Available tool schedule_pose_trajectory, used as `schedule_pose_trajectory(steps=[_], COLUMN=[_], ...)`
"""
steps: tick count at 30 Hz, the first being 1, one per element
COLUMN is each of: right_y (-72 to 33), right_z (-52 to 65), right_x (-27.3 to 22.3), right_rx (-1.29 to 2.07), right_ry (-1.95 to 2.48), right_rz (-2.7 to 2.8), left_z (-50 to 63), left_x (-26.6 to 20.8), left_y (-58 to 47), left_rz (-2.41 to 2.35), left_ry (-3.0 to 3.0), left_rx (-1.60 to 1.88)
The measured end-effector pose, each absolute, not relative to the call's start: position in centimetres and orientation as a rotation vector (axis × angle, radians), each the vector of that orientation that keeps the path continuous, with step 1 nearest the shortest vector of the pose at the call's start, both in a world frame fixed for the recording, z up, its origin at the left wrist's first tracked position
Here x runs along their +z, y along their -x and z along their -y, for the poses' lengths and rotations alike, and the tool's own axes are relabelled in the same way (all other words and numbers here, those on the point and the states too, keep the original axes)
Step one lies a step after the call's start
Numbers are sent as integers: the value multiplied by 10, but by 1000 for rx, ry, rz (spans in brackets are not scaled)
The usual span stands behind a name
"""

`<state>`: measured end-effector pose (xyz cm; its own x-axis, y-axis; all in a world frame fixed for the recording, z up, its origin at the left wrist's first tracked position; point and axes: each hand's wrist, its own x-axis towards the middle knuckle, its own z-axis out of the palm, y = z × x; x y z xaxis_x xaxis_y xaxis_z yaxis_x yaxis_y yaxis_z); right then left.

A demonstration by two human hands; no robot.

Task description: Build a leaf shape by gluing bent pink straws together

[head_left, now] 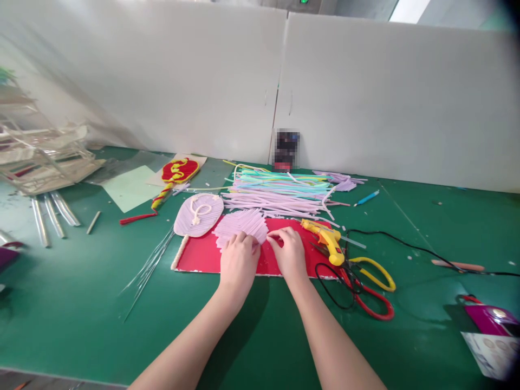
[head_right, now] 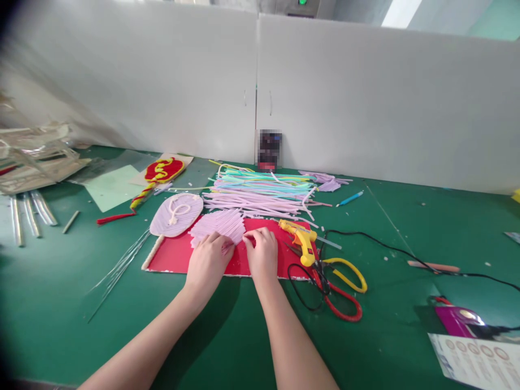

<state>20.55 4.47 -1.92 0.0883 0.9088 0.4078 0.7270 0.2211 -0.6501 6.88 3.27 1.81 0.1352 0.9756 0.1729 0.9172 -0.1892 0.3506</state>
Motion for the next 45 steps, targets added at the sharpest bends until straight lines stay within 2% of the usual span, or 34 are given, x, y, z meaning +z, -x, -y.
schedule_pose_trajectory(steps=[19, 45], right_y=[-206, -206], right_z=[-46, -46], right_x=[-22, -21], right_rx=[321, 289], right_ry=[1559, 1582], right_rz=[1660, 1675], left_z=[-44, -46], left_x=[21, 17], left_y=[-84, -85], left_rz=[-1896, -1892], left_ry=[-2290, -2259], left_rx=[468, 557])
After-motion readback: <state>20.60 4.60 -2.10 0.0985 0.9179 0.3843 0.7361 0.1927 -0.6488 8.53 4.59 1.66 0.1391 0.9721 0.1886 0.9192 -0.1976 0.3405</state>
